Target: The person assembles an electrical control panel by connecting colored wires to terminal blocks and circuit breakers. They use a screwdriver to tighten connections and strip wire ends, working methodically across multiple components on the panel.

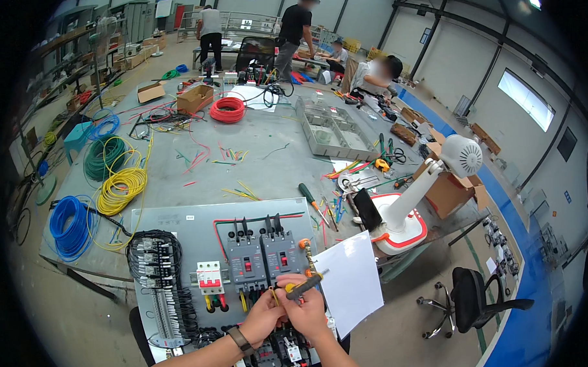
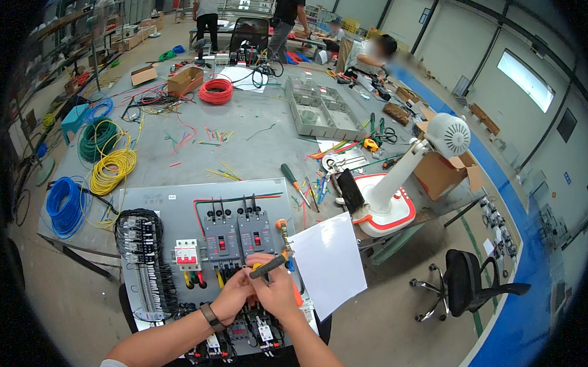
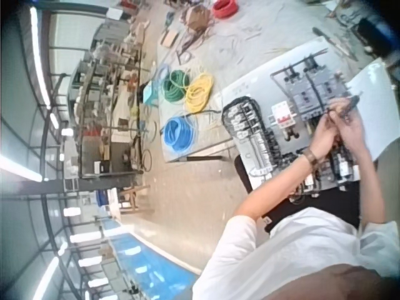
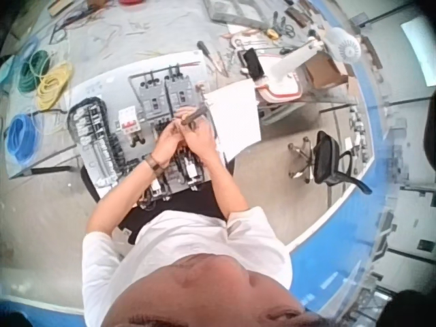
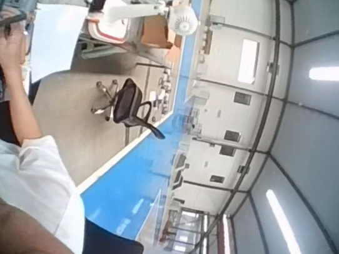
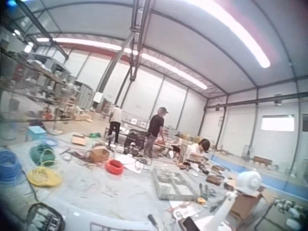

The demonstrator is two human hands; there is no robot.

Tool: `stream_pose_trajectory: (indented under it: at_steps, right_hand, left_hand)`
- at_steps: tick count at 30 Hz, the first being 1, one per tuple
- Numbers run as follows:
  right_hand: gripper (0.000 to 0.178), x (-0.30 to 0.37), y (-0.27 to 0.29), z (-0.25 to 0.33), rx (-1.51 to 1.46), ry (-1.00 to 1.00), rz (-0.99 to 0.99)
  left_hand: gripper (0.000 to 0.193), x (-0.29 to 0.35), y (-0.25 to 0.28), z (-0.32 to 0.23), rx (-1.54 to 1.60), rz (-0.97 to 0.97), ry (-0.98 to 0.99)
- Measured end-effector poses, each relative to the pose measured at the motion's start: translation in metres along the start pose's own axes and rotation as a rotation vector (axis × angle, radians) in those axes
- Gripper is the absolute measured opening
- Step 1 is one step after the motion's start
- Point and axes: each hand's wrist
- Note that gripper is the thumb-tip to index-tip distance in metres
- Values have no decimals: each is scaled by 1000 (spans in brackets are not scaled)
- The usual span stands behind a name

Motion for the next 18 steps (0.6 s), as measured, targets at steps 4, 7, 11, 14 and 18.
stream_pose_trajectory:
  at_steps: [4, 7, 11, 14, 18]
  right_hand:
    - [16, 5, -6, -2, -125, -155, -74]
    - [18, 2, -2, 11, -40, -214, -88]
    - [28, -1, 8, 9, -188, -355, 51]
    - [32, 0, 8, 13, -25, -173, 166]
    - [19, -5, 0, 7, 64, -4, -39]
  left_hand:
    - [29, 3, -1, -6, 14, -11, 4]
    - [30, -1, 3, 0, 7, -5, -8]
    - [25, 3, -1, -5, 15, -19, 26]
    - [22, 1, 4, -2, 33, -9, 37]
    - [22, 2, 2, -4, 17, 28, 16]
Point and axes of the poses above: each hand's wrist, its own x-axis away from the middle knuckle, its own y-axis out of the back of the hand, z = x × y, and after that the axes turned 2 degrees about -z, right-handed
